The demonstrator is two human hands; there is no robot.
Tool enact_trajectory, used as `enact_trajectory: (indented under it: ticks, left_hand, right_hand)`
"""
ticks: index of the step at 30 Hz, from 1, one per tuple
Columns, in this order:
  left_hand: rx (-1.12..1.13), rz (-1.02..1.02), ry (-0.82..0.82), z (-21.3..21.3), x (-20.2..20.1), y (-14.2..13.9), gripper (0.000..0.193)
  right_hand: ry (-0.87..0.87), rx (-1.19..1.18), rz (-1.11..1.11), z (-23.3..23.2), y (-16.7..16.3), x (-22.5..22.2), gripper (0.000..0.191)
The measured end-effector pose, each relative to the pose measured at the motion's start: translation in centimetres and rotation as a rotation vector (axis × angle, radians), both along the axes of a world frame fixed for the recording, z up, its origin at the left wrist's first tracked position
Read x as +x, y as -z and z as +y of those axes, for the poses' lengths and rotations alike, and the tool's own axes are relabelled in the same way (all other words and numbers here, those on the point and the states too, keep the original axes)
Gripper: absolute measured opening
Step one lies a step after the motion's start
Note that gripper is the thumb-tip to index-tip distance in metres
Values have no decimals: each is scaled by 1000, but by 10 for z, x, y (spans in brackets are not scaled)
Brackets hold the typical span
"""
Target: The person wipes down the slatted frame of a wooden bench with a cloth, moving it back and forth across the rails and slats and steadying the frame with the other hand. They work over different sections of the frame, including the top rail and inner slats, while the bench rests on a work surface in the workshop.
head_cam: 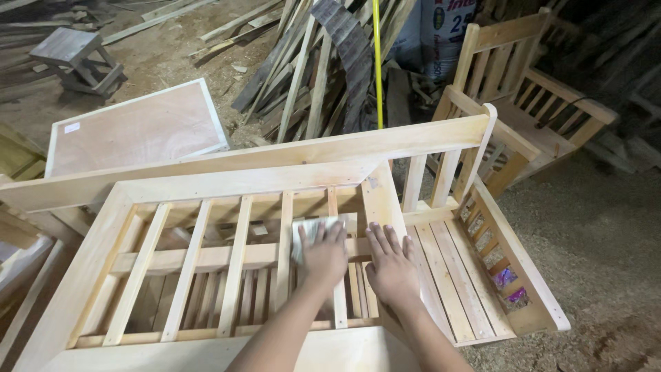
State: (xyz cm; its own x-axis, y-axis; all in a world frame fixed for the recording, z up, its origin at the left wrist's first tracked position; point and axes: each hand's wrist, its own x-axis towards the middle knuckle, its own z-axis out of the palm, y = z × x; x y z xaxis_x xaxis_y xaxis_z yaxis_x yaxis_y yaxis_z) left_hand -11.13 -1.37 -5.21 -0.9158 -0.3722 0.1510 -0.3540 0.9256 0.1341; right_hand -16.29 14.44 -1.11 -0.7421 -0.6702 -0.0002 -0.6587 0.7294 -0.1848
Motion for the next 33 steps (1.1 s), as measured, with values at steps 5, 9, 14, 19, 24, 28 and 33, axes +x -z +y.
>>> enact_trajectory:
  ticks: [5,9,14,19,24,28,33]
  left_hand:
    - [109,-44,18,-2,6,-13,42]
    - [40,-38,158,29,68,-2,45]
    - [48,-88,99,21,54,-4,44]
    - [75,-16,77,11,46,-12,42]
    - [93,-143,223,32,91,-18,40]
    - [68,-222,145,24,76,-33,43]
    - [73,-60,93,17,67,-46,46]
  right_hand:
    - [-19,-14,23,-1,6,-8,78]
    - [-35,-3,44,-4,10,-12,76]
    - [-57,-5,74,-1,10,-10,70]
    - [-39,41,33,15,6,-3,67]
    - [-73,9,56,18,0,4,71]
    - [-66,60,31,15,-4,4,78]
    - [-85,30,43,13,-6,1,75]
